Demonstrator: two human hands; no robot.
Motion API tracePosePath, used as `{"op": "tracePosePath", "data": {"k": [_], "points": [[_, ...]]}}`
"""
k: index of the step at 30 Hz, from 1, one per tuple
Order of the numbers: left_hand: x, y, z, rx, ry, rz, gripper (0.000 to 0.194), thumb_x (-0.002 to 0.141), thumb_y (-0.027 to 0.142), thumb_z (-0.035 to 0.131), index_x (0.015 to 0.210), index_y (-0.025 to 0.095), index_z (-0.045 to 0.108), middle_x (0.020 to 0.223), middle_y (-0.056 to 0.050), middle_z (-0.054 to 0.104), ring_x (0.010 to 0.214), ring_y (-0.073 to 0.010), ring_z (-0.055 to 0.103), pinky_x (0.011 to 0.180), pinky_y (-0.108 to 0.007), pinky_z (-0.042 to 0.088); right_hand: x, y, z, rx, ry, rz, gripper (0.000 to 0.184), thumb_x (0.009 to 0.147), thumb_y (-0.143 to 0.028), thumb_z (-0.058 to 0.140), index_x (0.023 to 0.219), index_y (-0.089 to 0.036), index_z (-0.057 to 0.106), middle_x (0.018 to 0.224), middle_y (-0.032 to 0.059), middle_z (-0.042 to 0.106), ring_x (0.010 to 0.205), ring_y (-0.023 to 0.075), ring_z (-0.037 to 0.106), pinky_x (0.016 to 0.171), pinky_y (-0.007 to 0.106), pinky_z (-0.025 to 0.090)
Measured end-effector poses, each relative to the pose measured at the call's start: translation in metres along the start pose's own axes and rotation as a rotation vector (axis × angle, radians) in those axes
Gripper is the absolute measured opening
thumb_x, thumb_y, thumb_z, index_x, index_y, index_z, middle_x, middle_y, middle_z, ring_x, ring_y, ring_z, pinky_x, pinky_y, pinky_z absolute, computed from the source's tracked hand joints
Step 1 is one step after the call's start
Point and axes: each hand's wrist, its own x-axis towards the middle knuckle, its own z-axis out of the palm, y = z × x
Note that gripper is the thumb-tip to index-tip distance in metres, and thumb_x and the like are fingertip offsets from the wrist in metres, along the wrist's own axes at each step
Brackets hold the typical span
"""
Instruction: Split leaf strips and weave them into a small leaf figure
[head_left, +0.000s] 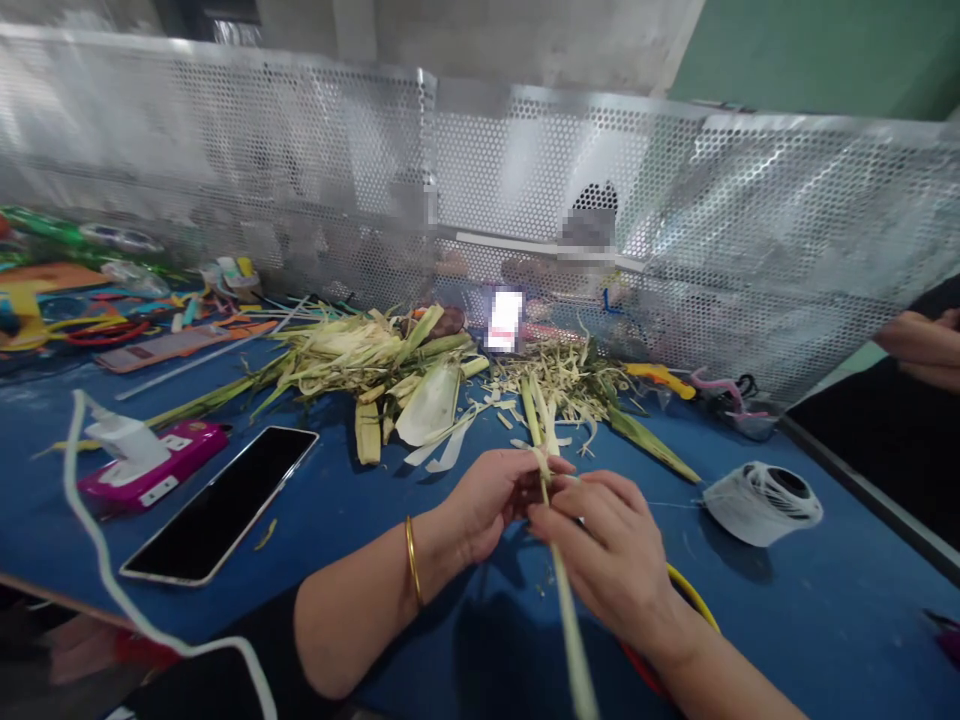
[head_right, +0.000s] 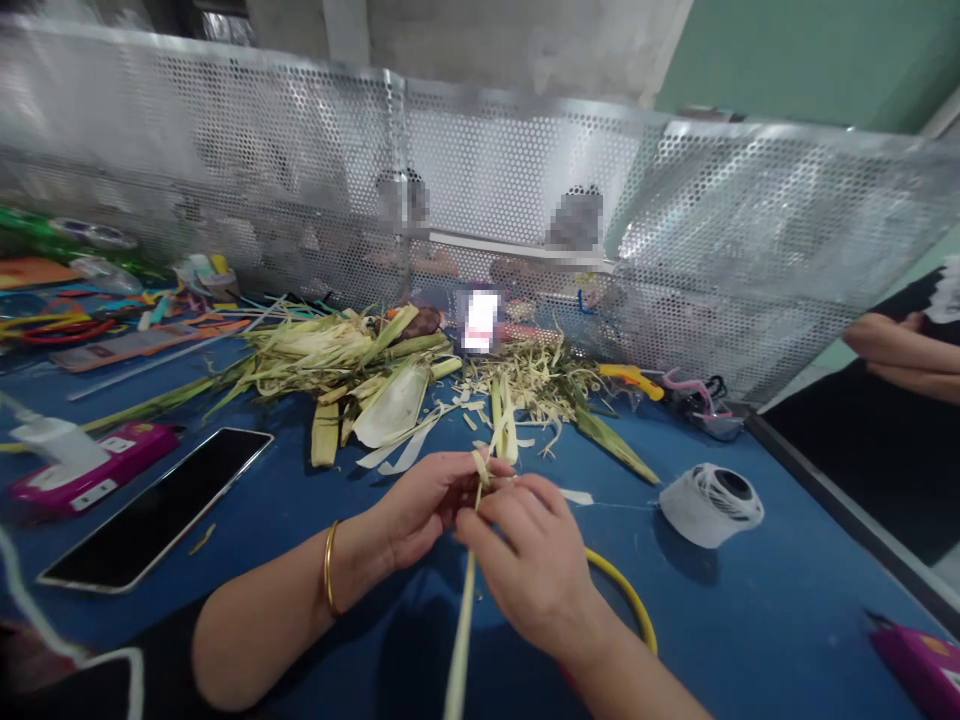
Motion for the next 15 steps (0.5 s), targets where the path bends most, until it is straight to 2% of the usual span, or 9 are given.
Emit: {"op": "tracePosePath", "data": {"k": [2,4,6,8,11,15], "points": [[-0.002,0.0,0.001,0.056,-0.046,0.024,0.024,0.069,0.03,0.065,0.082,0.01,0.069,0.07,-0.005,0.068,0.059,-0.0114,0.063,0.058,-0.02,0.046,-0.001,0.007,-0.002,0.123,0.104,0.252,0.016,0.09,-0.018,0.054,0.086,-0.022,0.069,0.078,0.0029,0.068,0.078,0.0168,0.062,0.078,0.032,0.047],[-0.005,0.001,0.002,0.122,-0.083,0.043,0.027,0.069,0.033,0.064,0.082,0.01,0.068,0.07,-0.006,0.07,0.061,-0.0154,0.066,0.063,-0.025,0.049,-0.001,0.014,-0.004,0.278,0.143,0.582,0.019,0.09,-0.027,0.054,0.081,-0.021,0.069,0.079,0.0044,0.069,0.077,0.0179,0.062,0.07,0.03,0.048],[-0.007,0.002,0.004,0.182,-0.101,0.06,0.028,0.07,0.035,0.062,0.081,0.01,0.068,0.069,-0.008,0.07,0.06,-0.0169,0.067,0.063,-0.026,0.05,0.0,0.02,-0.002,0.478,0.112,0.904,0.028,0.087,-0.039,0.056,0.071,-0.018,0.066,0.071,0.0044,0.067,0.068,0.0179,0.061,0.061,0.029,0.048],[-0.008,0.002,0.005,0.225,-0.101,0.076,0.028,0.071,0.037,0.061,0.077,0.01,0.067,0.066,-0.007,0.069,0.057,-0.0157,0.066,0.06,-0.025,0.049,0.0,0.021,0.002,0.693,0.051,1.157,0.037,0.079,-0.052,0.06,0.064,-0.017,0.061,0.058,0.0015,0.061,0.053,0.0155,0.056,0.05,0.027,0.046],[-0.008,0.001,0.005,0.263,-0.071,0.079,0.027,0.071,0.038,0.06,0.073,0.011,0.065,0.065,-0.006,0.069,0.053,-0.014,0.064,0.057,-0.023,0.049,0.0,0.02,0.009,0.94,-0.035,1.364,0.046,0.068,-0.062,0.066,0.061,-0.018,0.054,0.046,-0.0048,0.05,0.037,0.0104,0.045,0.037,0.023,0.038],[-0.007,-0.001,0.004,0.245,0.001,0.125,0.028,0.072,0.039,0.061,0.081,0.012,0.065,0.063,-0.004,0.067,0.051,-0.0135,0.063,0.056,-0.024,0.049,0.0,0.019,0.009,1.022,-0.059,1.475,0.048,0.06,-0.061,0.072,0.06,-0.017,0.055,0.043,-0.0073,0.047,0.031,0.0056,0.038,0.031,0.019,0.029]]}}
